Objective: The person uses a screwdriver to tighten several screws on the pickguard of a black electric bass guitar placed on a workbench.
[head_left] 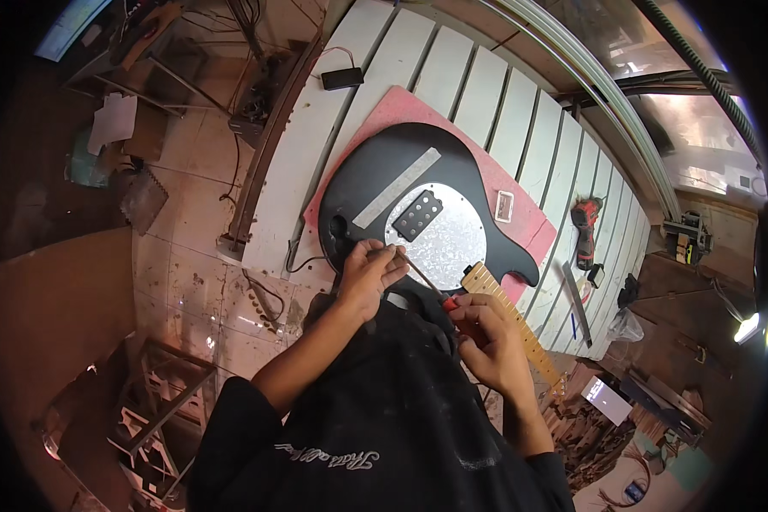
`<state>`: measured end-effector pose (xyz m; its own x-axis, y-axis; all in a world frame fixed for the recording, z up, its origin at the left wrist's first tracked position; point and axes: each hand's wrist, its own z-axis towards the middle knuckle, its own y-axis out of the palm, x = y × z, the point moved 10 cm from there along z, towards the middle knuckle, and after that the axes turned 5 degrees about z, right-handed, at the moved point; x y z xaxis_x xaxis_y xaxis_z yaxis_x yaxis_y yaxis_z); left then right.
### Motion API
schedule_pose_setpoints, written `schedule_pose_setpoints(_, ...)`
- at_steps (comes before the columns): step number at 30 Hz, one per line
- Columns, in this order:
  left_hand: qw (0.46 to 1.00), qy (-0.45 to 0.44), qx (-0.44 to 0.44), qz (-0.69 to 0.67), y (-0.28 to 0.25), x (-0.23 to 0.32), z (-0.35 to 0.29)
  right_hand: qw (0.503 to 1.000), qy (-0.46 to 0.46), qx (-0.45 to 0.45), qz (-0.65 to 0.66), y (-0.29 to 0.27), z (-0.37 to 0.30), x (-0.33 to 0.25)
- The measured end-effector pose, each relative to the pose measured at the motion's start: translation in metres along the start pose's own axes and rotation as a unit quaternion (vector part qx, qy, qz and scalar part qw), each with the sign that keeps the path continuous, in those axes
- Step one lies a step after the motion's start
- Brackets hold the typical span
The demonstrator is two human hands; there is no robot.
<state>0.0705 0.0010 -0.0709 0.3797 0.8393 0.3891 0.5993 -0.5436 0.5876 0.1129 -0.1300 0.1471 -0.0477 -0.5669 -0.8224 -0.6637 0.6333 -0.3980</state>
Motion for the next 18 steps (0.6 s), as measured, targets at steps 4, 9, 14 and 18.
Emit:
schedule_pose_setpoints(4,0.999,-0.006,0.033,-0.034,-0.002,0.002,0.003,0.996,0.008,0.026,-0.086,0.005,0.007,-0.008)
schedule_pose_setpoints(9,0.998,-0.020,0.041,-0.048,0.001,0.011,0.005,0.993,0.010,0.018,-0.120,0.012,0.029,-0.019)
schedule_pose_setpoints(14,0.996,-0.032,0.036,-0.078,0.000,0.012,0.008,0.990,0.015,-0.013,-0.140,0.017,0.045,-0.025)
schedule_pose_setpoints(18,0.995,-0.035,0.039,-0.085,0.001,0.014,0.009,0.985,-0.008,-0.015,-0.173,0.018,0.052,-0.027)
